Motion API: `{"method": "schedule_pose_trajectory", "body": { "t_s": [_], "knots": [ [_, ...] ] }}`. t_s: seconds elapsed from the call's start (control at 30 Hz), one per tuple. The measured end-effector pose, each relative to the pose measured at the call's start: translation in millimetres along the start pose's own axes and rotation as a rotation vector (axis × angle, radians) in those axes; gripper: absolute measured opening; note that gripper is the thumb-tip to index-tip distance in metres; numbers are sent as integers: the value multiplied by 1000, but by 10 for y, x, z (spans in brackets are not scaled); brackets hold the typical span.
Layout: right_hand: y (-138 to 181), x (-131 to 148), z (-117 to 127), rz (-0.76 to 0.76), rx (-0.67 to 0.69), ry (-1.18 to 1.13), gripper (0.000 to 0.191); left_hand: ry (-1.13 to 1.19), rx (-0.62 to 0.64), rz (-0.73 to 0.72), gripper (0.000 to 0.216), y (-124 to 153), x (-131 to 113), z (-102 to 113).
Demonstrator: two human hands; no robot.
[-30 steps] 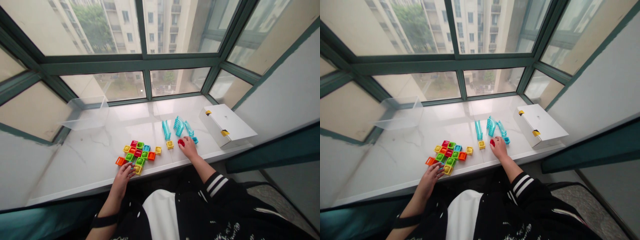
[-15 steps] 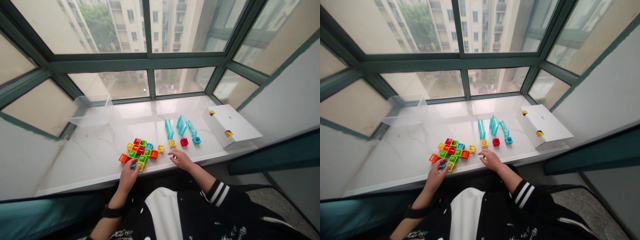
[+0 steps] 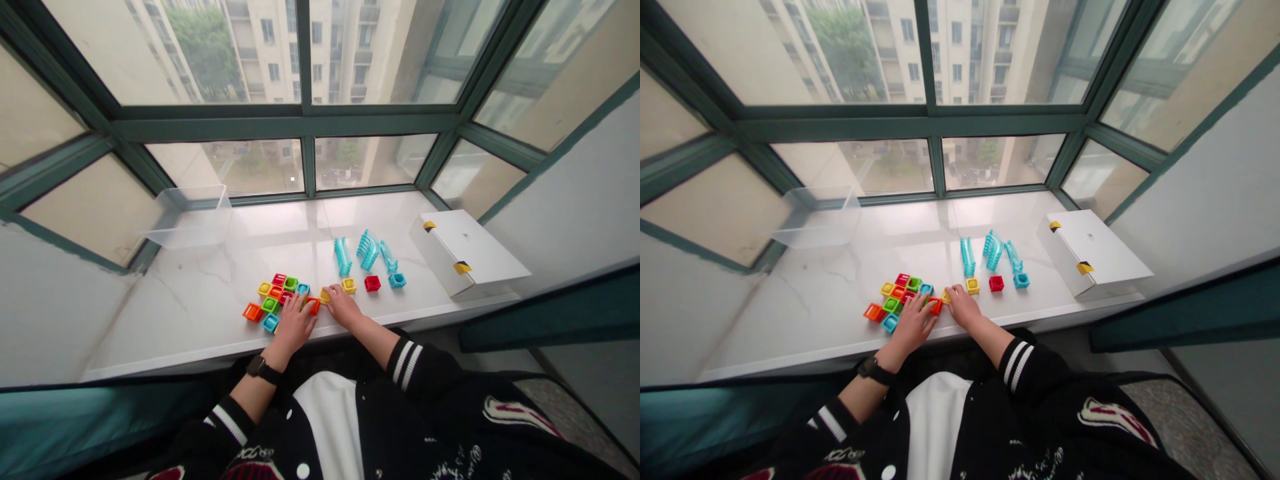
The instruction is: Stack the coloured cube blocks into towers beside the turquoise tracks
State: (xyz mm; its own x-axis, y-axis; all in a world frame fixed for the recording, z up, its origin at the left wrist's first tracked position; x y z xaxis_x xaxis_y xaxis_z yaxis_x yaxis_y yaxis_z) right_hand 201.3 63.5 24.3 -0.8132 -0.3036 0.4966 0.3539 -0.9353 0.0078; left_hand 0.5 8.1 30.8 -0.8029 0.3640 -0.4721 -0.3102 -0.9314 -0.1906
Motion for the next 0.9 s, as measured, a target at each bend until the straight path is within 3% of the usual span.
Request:
{"method": "schedule_pose_trajectory", "body": {
  "t_s": [0.3,0.5,0.67,0.9],
  "knots": [
    [55,-23,88,21,-80,-122,61,43,3,-12,31,105,121,-63],
    [254,-202,344,-1,-222,-558,51,-9,2,-34,27,169,153,11],
    [458,-309,522,-103,-127,-917,51,87,-31,-38,36,127,62,130],
    [631,-121,520,-121,59,-1203,54,529,-23,58,59,36,-458,323]
  ]
}}
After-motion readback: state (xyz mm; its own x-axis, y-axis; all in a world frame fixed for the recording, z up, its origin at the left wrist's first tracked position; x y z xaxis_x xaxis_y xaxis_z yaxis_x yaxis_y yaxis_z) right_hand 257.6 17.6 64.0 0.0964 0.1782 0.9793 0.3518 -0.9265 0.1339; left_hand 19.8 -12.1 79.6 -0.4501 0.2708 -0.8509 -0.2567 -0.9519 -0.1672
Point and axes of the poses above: each hand's wrist, its own y-axis away from the middle knuckle, its own z-axis out of the back of the hand, x = y × z, the point moved 1 cm from there along -y, towards the middle knuckle
